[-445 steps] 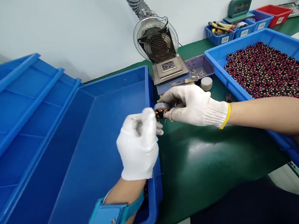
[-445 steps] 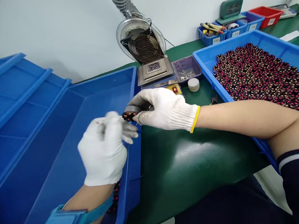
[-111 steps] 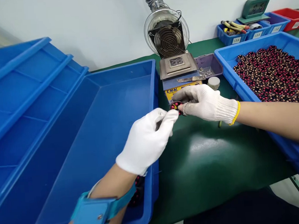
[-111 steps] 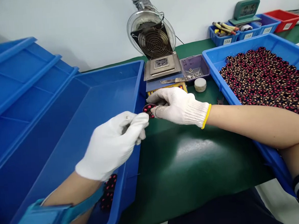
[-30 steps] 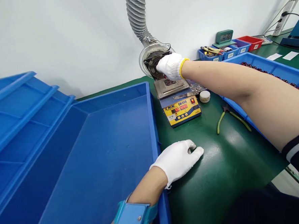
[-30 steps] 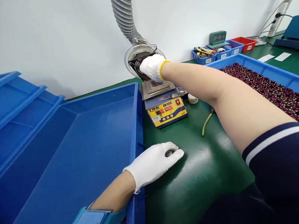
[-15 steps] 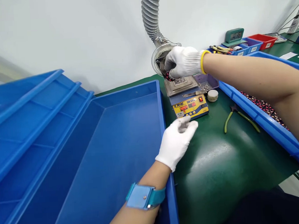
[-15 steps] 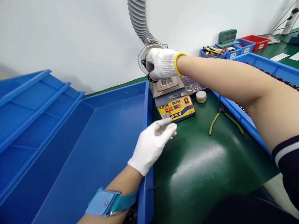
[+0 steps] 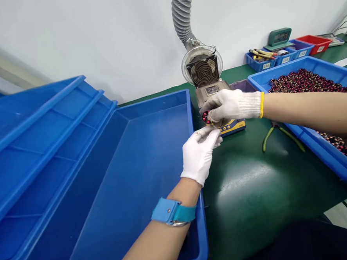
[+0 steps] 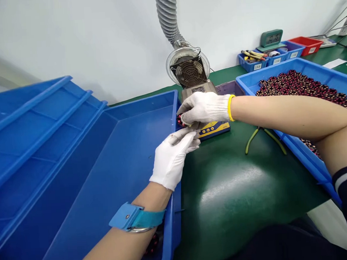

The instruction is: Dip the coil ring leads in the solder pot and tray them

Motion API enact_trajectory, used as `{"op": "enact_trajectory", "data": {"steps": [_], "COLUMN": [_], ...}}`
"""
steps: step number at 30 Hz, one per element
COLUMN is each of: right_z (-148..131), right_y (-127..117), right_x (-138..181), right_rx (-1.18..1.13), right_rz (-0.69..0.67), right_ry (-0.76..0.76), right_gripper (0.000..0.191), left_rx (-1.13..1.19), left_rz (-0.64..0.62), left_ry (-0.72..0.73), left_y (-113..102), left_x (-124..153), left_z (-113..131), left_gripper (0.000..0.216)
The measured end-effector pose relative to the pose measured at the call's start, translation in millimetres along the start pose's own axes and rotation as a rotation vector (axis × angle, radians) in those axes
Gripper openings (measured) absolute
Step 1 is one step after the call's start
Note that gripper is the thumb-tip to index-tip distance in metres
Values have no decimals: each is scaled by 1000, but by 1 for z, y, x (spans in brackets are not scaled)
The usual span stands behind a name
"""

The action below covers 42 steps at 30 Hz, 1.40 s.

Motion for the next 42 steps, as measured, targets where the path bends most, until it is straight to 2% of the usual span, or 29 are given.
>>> {"op": "enact_trajectory", "data": {"steps": [4, 8, 14, 18, 21, 27, 29, 31, 33, 35, 38, 40, 42], "right_z": [-9, -1, 12, 13, 13, 9, 5, 4, 8, 12, 12, 10, 9], "right_y": [-52, -80, -75, -64, -65, -90, -96, -91, -73, -42, 3, 23, 35], "right_x": [-18, -49, -80, -84, -85, -73, -61, -46, -30, -14, 7, 15, 17], "right_rx": [432, 740, 968, 1011, 1025, 876, 766, 590, 321, 62, -120, -170, -221], "right_rz": [259, 330, 287, 252, 250, 318, 333, 302, 222, 115, -19, -108, -216], "right_ry": [-82, -2, 61, 47, 59, 30, 6, 8, 48, 87, 98, 88, 82], "right_gripper": [34, 36, 40, 42, 41, 37, 34, 34, 38, 48, 61, 56, 41], "left_rx": [-40, -64, -80, -80, -77, -86, -88, -79, -54, -21, 50, 87, 94], "left_rz": [-79, -135, -169, -187, -195, -192, -176, -154, -125, -86, -34, -15, -6], "left_ry": [-32, -35, -40, -46, -50, -43, -35, -30, -30, -30, -9, 5, 6], "left_y": [6, 9, 12, 13, 14, 13, 12, 11, 10, 7, 3, 1, -1], "left_x": [2, 2, 2, 3, 3, 2, 2, 2, 1, 1, -1, -2, -3], "left_z": [-2, -2, -3, -6, -7, -8, -7, -6, -5, -5, -4, -3, -3], "left_gripper": [47, 51, 51, 50, 50, 52, 54, 55, 56, 55, 46, 42, 40]}}
Point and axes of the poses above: each hand's wrist, its own x-axis away from the middle knuckle, its own y-axis out of the palm, z = x × y, the point moved 10 cm from there along -x, towards the middle knuckle, and after that the axes turned 5 degrees about y, right-handed, at the moved point
